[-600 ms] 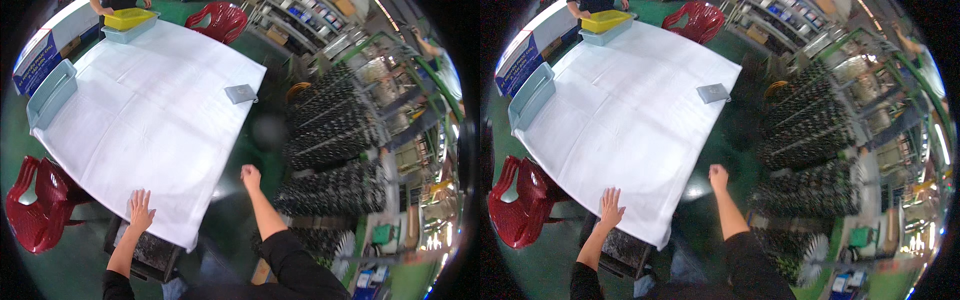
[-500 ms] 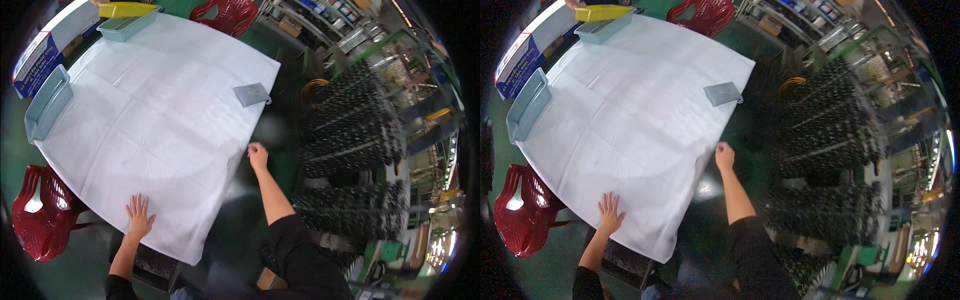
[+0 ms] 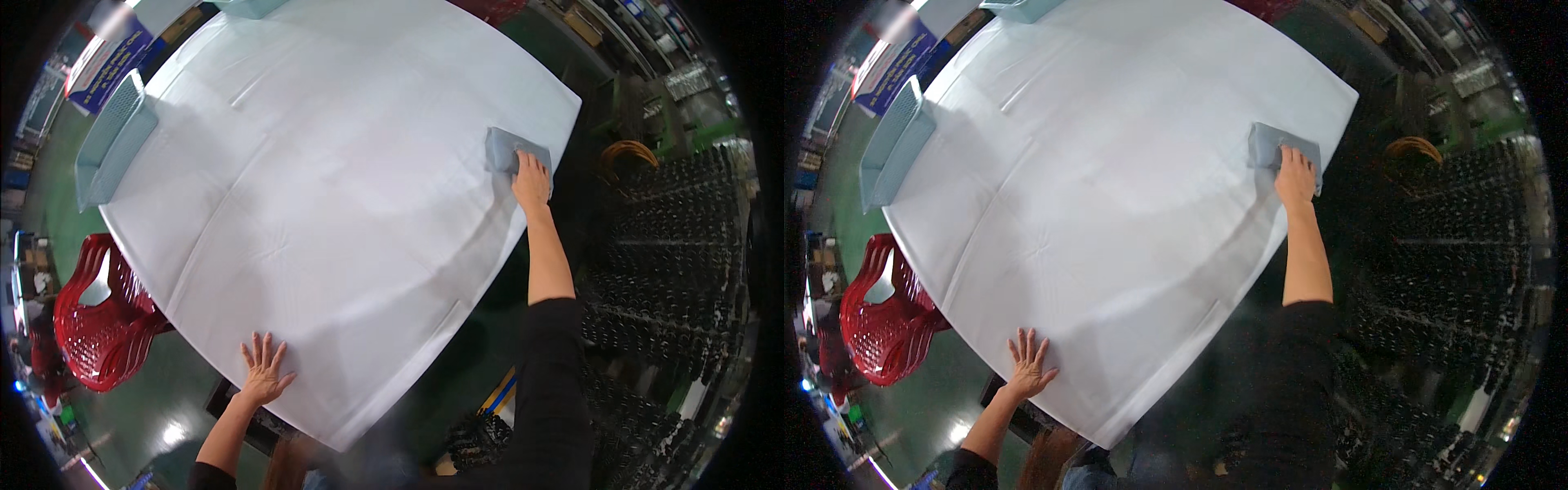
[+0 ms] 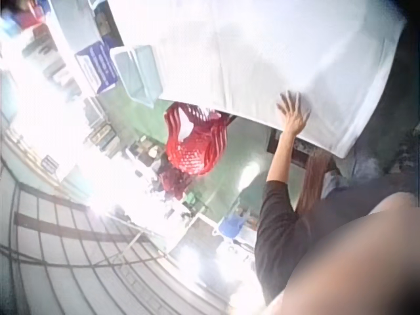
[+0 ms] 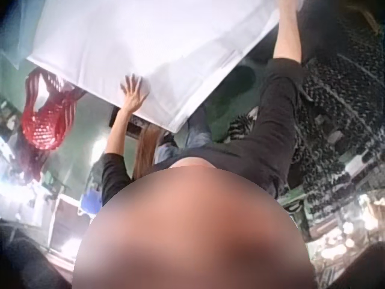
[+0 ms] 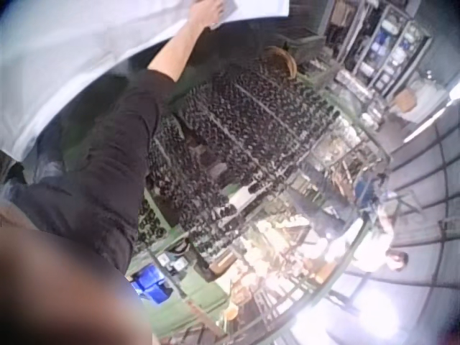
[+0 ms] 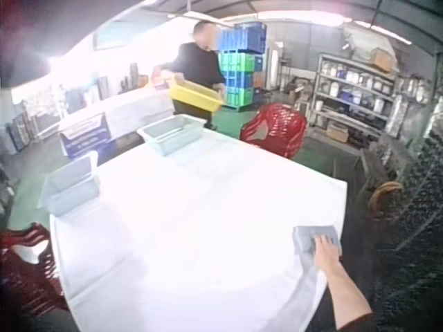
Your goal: The person assembles a decorative tree by attaching small black plastic pieces to a central metal rod. They repeatedly pick up pieces from a table and place them onto the rod, working alongside another person who performs the same task.
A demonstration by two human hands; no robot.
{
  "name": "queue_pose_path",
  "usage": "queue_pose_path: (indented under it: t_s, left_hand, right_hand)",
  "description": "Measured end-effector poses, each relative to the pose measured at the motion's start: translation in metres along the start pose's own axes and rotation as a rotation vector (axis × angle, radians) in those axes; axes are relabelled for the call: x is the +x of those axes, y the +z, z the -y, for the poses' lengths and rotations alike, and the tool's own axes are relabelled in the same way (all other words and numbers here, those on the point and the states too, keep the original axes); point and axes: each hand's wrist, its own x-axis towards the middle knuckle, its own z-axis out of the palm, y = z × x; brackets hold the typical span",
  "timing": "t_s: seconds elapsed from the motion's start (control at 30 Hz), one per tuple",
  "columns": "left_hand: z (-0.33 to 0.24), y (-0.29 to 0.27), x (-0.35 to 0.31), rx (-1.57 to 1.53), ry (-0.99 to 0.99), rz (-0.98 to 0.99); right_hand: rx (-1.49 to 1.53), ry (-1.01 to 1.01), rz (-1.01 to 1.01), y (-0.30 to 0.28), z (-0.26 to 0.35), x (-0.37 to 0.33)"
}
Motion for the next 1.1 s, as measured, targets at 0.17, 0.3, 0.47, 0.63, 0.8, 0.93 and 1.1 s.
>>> queue_pose_path:
  t_s: [0.17, 0.3, 0.47, 0.63, 0.8, 0.93, 1.1]
  left_hand:
    - [-0.004, 0.003, -0.005, 0.025, 0.038, -0.053]
    - [-0.001, 0.011, -0.002, -0.001, 0.029, -0.086]
    - [0.013, 0.014, 0.005, 0.053, 0.063, -0.047]
    - [0.031, -0.036, 0.007, -0.066, 0.265, -0.049]
    - [0.03, -0.014, -0.065, -0.073, 0.425, -0.039]
    - [0.025, 0.016, -0.14, -0.195, 0.433, 0.164]
    - [0.011, 0.024, -0.197, -0.153, 0.355, 0.236]
  right_hand:
    - [0.367, -0.242, -0.134, -0.041, 0.147, -0.081]
    - [0.637, -0.368, 0.105, -0.112, 0.297, -0.216]
    - [0.472, -0.274, 0.345, -0.21, 0.375, -0.323]
    - [0.795, 0.03, 0.306, -0.377, 0.342, -0.426]
    - [0.728, 0.299, -0.24, -0.555, 0.26, -0.551]
    - [0.364, 0.824, -0.851, -0.634, 0.141, -0.669]
    - [0.704, 1.345, -0.788, -0.623, -0.001, -0.737]
